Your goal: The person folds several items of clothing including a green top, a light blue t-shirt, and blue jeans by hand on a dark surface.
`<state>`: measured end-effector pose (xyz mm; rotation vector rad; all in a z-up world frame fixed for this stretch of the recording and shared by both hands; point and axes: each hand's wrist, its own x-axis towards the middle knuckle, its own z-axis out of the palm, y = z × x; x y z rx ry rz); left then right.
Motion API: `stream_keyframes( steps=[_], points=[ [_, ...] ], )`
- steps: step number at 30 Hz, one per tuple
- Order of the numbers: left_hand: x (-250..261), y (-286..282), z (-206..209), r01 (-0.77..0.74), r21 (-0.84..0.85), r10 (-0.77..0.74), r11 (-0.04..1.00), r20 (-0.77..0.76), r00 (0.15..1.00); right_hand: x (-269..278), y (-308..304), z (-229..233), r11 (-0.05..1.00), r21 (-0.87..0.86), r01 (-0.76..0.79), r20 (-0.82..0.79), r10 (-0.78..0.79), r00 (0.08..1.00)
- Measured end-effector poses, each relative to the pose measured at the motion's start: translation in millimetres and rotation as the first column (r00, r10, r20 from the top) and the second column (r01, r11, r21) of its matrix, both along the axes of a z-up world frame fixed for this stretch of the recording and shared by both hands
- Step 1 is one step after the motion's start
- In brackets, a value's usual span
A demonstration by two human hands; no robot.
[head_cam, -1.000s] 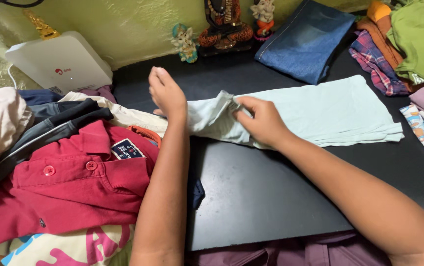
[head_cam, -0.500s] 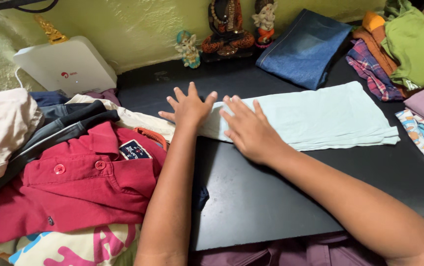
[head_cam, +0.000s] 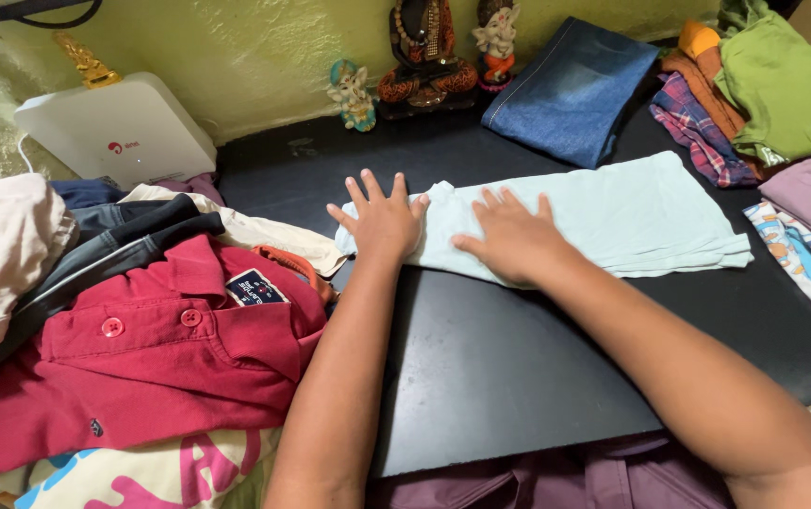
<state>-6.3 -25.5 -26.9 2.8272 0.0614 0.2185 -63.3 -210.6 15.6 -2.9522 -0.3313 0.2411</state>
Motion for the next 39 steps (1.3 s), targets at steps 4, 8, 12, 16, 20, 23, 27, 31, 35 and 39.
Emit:
stream_keyframes(
  steps=[4,8,12,16,20,23,27,31,35,39],
  points=[
    [-5,-6,7,0.183,-0.044,-0.163,0.982,0.288,0.944,22,-37,-21,0.983,0.18,0.018,0.237,-0.061,0.97],
    [-8,-12,14,0.213,-0.134,-0.186,0.968,0.189,0.964,27,-36,-33,0.948,0.308,-0.074,0.267,-0.012,0.964],
    [-7,-13,10,0.289,-0.322,-0.228,0.902,0.214,0.95,16,-23,-26,0.841,0.504,-0.196,0.257,0.07,0.964],
    [2,-11,4,0.275,-0.351,-0.224,0.895,0.181,0.958,10,-15,-14,0.637,0.771,-0.011,-0.081,0.115,0.99],
    [7,-9,-3,0.293,-0.403,-0.224,0.867,0.209,0.952,13,-19,-17,0.583,0.794,-0.171,0.091,0.164,0.982],
    [8,-9,-7,0.289,-0.421,-0.211,0.86,0.222,0.952,17,-25,-22,0.577,0.794,-0.19,0.223,0.013,0.975],
    [9,-9,-5,0.287,-0.427,-0.2,0.858,0.237,0.951,26,-35,-25,0.685,0.695,-0.216,0.361,-0.074,0.93],
    [6,-10,-1,0.275,-0.431,-0.195,0.86,0.22,0.956,35,-36,-36,0.733,0.634,-0.247,0.306,0.057,0.95],
    [4,-11,4,0.219,-0.452,-0.183,0.865,0.124,0.975,30,-33,-39,0.853,0.488,-0.187,0.284,0.048,0.958],
    [6,-11,-2,0.231,-0.424,-0.177,0.876,0.163,0.971,27,-40,-25,0.942,0.331,-0.05,0.199,-0.018,0.98]
  ],
)
